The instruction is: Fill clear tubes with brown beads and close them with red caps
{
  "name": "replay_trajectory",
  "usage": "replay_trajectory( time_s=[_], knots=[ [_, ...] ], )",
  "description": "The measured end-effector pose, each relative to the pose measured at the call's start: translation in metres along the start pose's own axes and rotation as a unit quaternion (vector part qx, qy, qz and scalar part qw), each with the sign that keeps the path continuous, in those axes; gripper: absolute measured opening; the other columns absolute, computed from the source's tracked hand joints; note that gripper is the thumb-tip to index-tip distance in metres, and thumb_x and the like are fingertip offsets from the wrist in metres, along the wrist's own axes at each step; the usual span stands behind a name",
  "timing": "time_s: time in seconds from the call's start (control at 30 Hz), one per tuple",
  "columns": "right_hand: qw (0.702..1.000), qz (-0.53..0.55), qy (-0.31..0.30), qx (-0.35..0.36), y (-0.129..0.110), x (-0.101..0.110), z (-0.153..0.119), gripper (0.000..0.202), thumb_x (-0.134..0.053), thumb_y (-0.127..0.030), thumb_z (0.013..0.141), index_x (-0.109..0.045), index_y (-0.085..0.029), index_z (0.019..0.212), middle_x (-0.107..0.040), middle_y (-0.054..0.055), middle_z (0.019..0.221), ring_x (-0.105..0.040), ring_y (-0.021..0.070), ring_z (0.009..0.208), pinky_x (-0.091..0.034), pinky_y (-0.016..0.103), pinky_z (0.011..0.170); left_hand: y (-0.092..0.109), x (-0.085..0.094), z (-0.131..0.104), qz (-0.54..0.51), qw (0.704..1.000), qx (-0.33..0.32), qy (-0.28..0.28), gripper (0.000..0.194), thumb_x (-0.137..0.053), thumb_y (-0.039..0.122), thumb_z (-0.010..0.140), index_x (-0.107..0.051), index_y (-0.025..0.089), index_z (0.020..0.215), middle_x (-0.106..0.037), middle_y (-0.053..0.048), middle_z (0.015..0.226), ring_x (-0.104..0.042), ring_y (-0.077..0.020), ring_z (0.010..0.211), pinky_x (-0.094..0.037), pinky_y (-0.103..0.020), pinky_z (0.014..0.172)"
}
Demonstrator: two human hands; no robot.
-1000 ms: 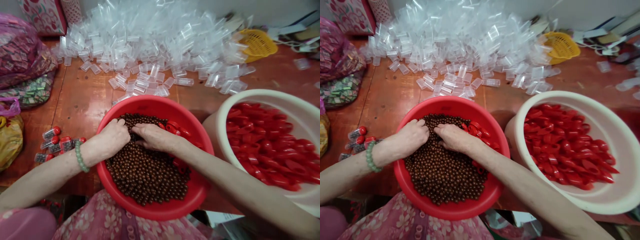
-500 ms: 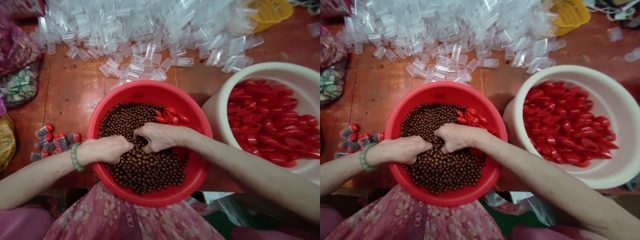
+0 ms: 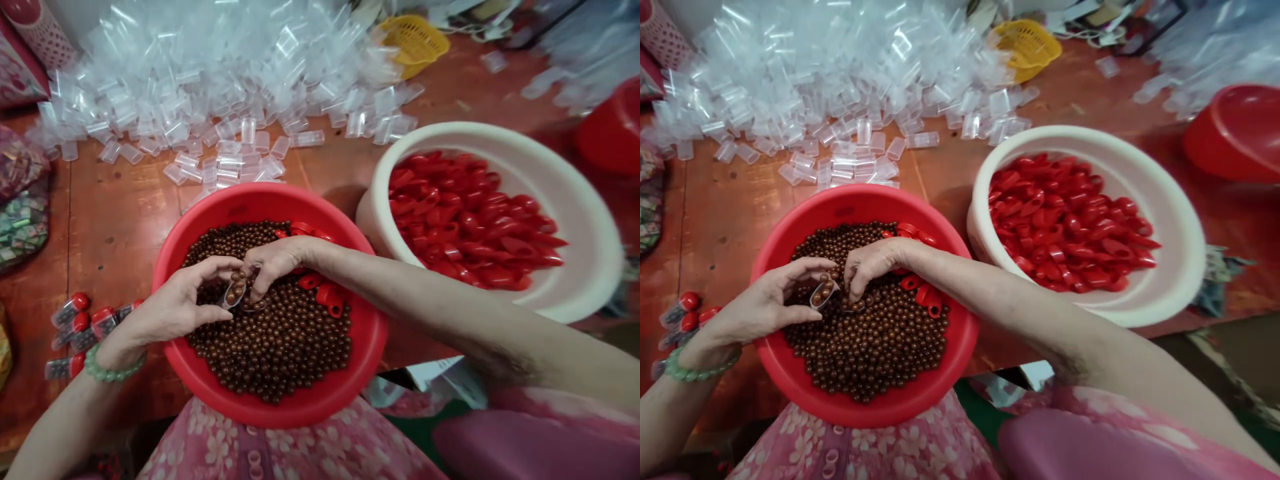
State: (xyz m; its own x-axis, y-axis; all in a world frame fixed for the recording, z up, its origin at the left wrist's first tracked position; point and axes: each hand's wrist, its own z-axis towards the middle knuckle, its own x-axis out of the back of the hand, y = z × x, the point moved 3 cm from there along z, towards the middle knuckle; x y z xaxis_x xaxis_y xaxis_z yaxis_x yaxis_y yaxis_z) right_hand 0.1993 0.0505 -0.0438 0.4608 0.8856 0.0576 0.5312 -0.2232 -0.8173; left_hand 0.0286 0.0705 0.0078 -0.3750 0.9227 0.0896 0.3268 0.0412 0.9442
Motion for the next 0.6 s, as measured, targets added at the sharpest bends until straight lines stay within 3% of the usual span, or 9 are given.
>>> replay_trajectory(
  time_s=[0.07, 0.2, 0.4, 0.6],
  knots=[
    [0.995, -0.093, 0.020, 0.001, -0.011, -0.001, -0.002, 0.028, -0.066, -0.028, 0.073, -0.075, -0.011, 0.094, -0.073, 0.000, 0.082, -0.061, 0.0130, 0.073, -0.043, 0.022, 0.069, 0.000, 0.001, 0.001, -0.043, 0.999, 0.007, 0.030, 0.062, -0.073, 0.017, 0.075, -0.049, 0.023, 0.132, -0.062, -0.005, 0.120, -0.058, -0.0196, 0.113, -0.044, -0.032, 0.099],
    [0.970, -0.228, 0.080, -0.014, -0.029, -0.014, -0.010, 0.026, -0.054, -0.023, 0.085, -0.074, -0.010, 0.094, -0.073, 0.005, 0.083, -0.058, 0.0137, 0.068, -0.040, 0.024, 0.063, -0.002, 0.003, 0.002, -0.071, 0.995, 0.036, 0.067, 0.054, -0.072, 0.022, 0.078, -0.055, 0.022, 0.128, -0.065, -0.004, 0.118, -0.060, -0.0183, 0.110, -0.044, -0.032, 0.101],
    [0.943, -0.295, 0.149, -0.021, -0.030, -0.043, -0.016, 0.030, -0.042, -0.018, 0.096, -0.070, -0.007, 0.097, -0.071, 0.016, 0.098, -0.063, 0.0190, 0.083, -0.042, 0.028, 0.072, -0.010, -0.002, -0.004, -0.159, 0.980, 0.044, 0.113, 0.050, -0.066, 0.034, 0.085, -0.051, 0.026, 0.133, -0.065, -0.004, 0.116, -0.060, -0.0180, 0.108, -0.051, -0.032, 0.095],
    [0.934, -0.296, 0.200, -0.017, -0.031, -0.044, -0.037, 0.024, -0.045, -0.019, 0.096, -0.067, -0.013, 0.104, -0.068, 0.011, 0.105, -0.063, 0.0186, 0.094, -0.045, 0.028, 0.080, -0.007, -0.012, -0.005, -0.137, 0.979, 0.033, 0.148, 0.040, -0.061, 0.035, 0.088, -0.055, 0.023, 0.126, -0.063, -0.005, 0.114, -0.061, -0.0168, 0.106, -0.053, -0.029, 0.091]
  ],
)
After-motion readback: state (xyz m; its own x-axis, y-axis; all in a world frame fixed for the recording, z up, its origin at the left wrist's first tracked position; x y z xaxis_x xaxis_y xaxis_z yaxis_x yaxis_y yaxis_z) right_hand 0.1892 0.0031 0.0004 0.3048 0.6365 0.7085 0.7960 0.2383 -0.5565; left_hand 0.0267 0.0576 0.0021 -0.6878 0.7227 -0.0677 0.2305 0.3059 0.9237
